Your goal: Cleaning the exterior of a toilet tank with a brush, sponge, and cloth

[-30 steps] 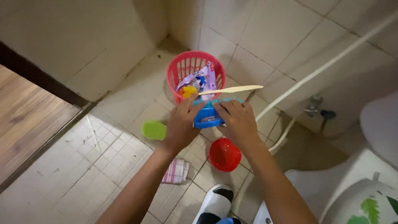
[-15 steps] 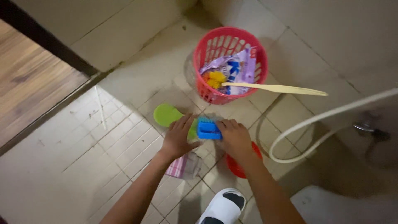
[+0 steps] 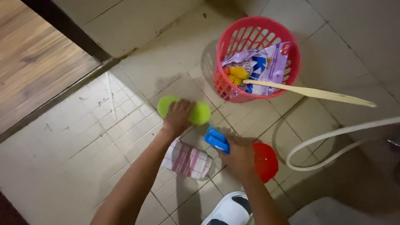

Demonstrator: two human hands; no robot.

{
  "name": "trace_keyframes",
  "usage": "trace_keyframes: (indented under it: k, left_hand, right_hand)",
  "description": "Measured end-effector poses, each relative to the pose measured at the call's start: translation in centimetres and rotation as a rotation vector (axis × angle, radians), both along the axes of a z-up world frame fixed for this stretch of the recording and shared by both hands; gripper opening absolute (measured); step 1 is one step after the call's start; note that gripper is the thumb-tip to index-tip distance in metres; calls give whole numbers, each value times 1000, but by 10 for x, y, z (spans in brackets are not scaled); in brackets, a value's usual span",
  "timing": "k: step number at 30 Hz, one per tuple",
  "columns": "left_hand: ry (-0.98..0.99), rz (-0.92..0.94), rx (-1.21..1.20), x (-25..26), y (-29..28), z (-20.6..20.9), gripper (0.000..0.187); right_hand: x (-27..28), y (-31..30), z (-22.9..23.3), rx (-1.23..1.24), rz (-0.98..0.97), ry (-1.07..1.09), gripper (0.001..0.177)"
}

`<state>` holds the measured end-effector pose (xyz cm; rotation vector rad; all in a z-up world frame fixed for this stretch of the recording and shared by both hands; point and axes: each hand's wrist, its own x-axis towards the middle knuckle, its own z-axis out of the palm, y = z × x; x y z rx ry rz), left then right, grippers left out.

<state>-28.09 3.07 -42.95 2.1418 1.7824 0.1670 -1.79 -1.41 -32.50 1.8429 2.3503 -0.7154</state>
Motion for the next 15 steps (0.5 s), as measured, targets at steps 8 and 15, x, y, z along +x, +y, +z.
trace_keyframes:
  k: [8, 15]
  left_hand:
    - [-56, 89, 177, -7, -31, -11, 80]
    - [-41, 47, 113, -4, -45, -9, 86]
  right_hand:
    - [-34, 44, -1, 160, 129, -5, 64]
    - [-42, 33, -27, 14, 112, -101, 65]
